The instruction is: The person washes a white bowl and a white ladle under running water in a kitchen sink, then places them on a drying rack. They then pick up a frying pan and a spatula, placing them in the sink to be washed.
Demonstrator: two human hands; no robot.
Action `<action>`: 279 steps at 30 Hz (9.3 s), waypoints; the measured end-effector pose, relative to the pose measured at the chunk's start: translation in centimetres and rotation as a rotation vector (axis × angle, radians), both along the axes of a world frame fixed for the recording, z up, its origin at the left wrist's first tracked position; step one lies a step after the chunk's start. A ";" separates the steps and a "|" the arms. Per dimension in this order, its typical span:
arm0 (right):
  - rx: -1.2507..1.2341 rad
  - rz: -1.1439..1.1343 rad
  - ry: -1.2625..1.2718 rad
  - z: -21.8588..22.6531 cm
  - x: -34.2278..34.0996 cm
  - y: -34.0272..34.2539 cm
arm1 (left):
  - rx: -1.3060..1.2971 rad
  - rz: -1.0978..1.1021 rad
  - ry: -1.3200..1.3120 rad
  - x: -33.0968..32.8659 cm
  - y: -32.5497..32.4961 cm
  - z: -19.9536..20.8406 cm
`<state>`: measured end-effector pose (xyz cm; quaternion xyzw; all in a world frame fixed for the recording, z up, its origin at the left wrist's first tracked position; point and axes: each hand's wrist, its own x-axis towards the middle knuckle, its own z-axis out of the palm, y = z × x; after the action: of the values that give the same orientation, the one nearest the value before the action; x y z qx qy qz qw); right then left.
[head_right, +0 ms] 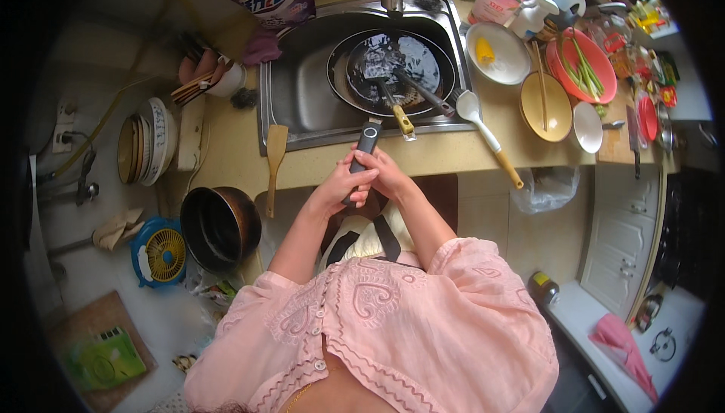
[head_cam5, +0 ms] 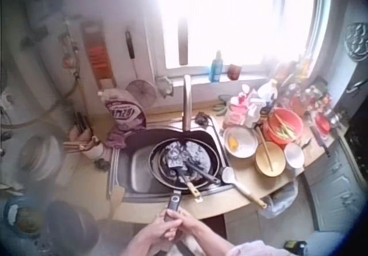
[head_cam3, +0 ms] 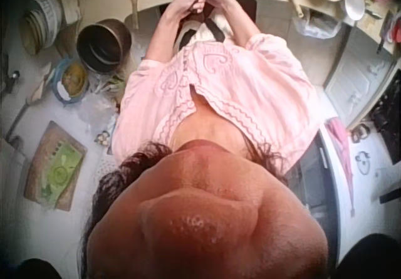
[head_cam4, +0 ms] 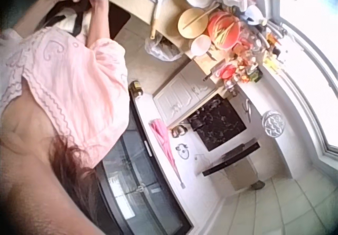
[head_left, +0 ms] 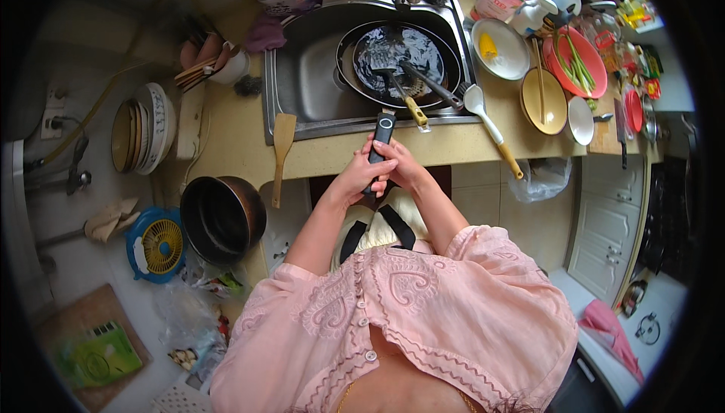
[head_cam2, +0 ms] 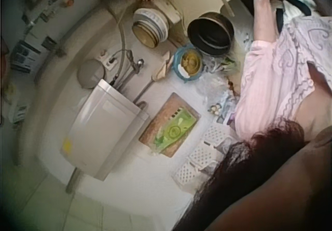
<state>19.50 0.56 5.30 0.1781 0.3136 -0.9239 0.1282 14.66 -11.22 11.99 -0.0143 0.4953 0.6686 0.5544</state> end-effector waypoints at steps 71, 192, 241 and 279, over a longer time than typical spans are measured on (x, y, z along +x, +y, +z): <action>1.492 0.404 0.176 2.9 -6.5 17.1 | -1.179 -0.527 1.173 -11.9 -0.2 -7.5; 1.725 0.840 0.015 -5.1 -15.3 11.1 | -1.338 -0.582 1.175 -5.9 1.0 -5.7; 1.786 0.590 -0.058 -8.1 -11.4 14.9 | -0.394 0.458 -0.185 -5.5 -7.7 -7.1; 1.672 0.707 0.027 -11.6 -12.7 15.3 | -0.414 0.309 -0.217 -6.8 -9.1 -6.7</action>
<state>6.76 15.88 -6.26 0.0954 0.9197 -0.3039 0.2296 7.81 -20.35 5.30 -0.2741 0.5513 0.6243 0.4809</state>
